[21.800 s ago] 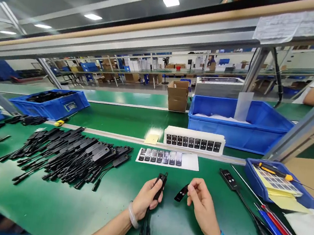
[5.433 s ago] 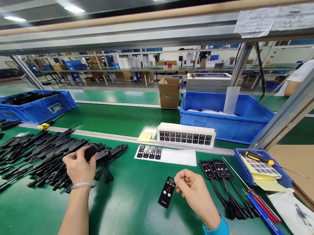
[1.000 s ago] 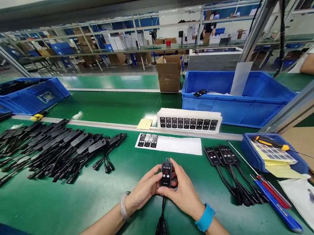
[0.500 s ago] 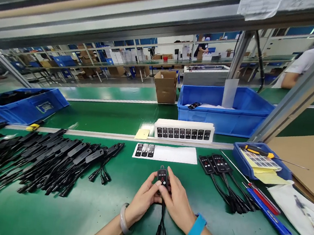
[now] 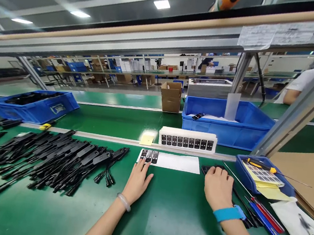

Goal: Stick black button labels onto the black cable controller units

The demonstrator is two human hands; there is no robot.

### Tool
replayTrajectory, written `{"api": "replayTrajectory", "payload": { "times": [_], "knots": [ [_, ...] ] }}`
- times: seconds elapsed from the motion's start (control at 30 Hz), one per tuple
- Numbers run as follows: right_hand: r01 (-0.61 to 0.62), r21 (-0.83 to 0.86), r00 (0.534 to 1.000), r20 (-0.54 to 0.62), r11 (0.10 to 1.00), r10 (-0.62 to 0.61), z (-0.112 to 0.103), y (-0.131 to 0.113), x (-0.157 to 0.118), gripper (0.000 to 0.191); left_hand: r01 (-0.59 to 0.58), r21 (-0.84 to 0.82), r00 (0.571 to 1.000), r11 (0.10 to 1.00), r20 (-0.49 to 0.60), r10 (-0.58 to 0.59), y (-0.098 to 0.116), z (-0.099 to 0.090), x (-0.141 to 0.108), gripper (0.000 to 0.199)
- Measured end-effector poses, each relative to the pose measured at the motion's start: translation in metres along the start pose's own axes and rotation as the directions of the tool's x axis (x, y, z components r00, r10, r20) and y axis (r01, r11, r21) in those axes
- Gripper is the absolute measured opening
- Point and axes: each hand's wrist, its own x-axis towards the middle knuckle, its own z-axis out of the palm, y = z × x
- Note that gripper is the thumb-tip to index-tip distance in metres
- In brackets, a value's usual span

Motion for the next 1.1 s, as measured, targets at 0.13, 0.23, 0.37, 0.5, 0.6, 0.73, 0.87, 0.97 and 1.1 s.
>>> {"api": "replayTrajectory", "payload": {
  "times": [0.13,0.23,0.37,0.5,0.6,0.73,0.87,0.97,1.1],
  "knots": [
    [0.146,0.344,0.989,-0.017,0.927,-0.149,0.005,-0.032,0.025,0.037,0.067,0.061,0.998,0.996,-0.006,-0.066,-0.003,0.004,0.0,0.044],
    [0.264,0.508,0.958,-0.041,0.82,-0.283,0.016,-0.076,0.055,0.03,0.071,0.093,0.997,0.993,-0.002,-0.071,-0.001,0.004,-0.002,0.044],
    [0.27,0.634,0.957,-0.098,0.724,-0.272,0.034,-0.128,0.086,0.027,0.066,0.128,0.998,0.99,-0.01,-0.065,0.001,0.002,-0.004,0.043],
    [0.249,0.725,0.968,-0.161,0.642,-0.193,0.042,-0.148,0.091,0.015,0.073,0.15,0.997,0.986,-0.024,-0.07,0.003,-0.001,-0.005,0.043],
    [0.275,0.791,0.962,-0.222,0.547,-0.162,0.036,-0.143,0.078,0.013,0.081,0.156,0.996,0.984,-0.037,-0.076,0.005,-0.001,-0.007,0.042],
    [0.278,0.869,0.96,-0.264,0.408,-0.092,0.012,-0.116,0.048,0.022,0.097,0.156,0.994,0.983,-0.059,-0.089,0.006,-0.005,-0.004,0.042],
    [0.111,0.977,0.993,-0.117,0.18,0.023,-0.004,-0.08,0.007,0.024,0.231,0.179,0.964,0.956,-0.176,-0.2,-0.023,-0.031,0.006,0.046],
    [0.003,0.993,1.0,-0.005,0.117,0.017,0.002,-0.063,-0.022,0.024,0.464,0.181,0.858,0.867,-0.334,-0.39,-0.063,-0.055,0.005,0.05],
    [-0.076,0.996,0.997,0.075,0.055,0.021,0.016,-0.062,-0.042,0.027,0.651,0.155,0.725,0.743,-0.418,-0.547,-0.103,-0.07,-0.006,0.049]
  ]
}}
